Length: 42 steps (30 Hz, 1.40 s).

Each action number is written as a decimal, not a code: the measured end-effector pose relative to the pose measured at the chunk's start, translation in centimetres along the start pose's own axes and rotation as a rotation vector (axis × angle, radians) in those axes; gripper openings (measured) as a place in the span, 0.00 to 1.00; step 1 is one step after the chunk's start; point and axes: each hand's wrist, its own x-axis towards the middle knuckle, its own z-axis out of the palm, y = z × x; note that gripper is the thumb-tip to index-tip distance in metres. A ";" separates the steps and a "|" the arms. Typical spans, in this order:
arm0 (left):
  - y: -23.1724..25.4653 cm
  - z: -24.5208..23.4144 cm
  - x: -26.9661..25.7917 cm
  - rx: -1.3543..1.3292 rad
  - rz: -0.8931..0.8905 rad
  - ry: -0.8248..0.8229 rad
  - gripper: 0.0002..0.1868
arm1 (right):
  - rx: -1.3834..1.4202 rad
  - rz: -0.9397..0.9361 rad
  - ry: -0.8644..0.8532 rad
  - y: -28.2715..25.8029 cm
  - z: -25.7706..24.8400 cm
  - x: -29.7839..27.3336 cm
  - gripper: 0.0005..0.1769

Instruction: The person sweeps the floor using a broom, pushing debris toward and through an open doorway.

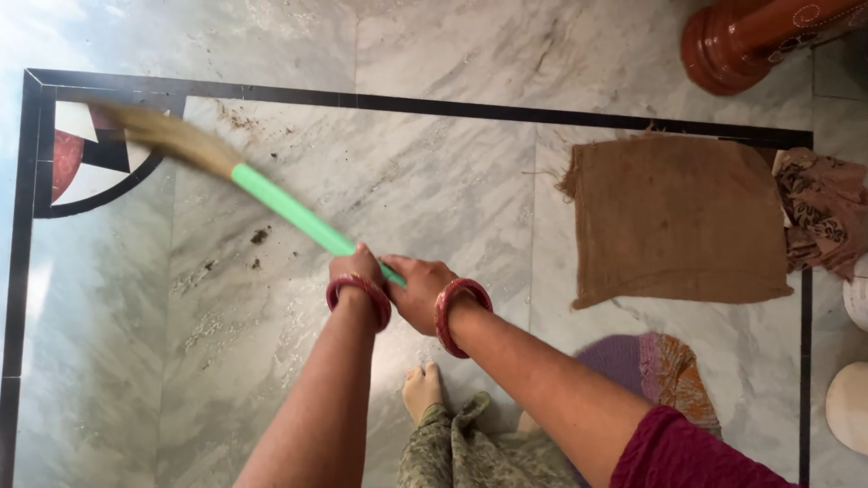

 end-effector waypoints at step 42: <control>-14.0 10.9 -17.5 -0.597 -0.078 0.588 0.22 | -0.604 -0.457 -0.561 11.7 -8.4 -8.0 0.33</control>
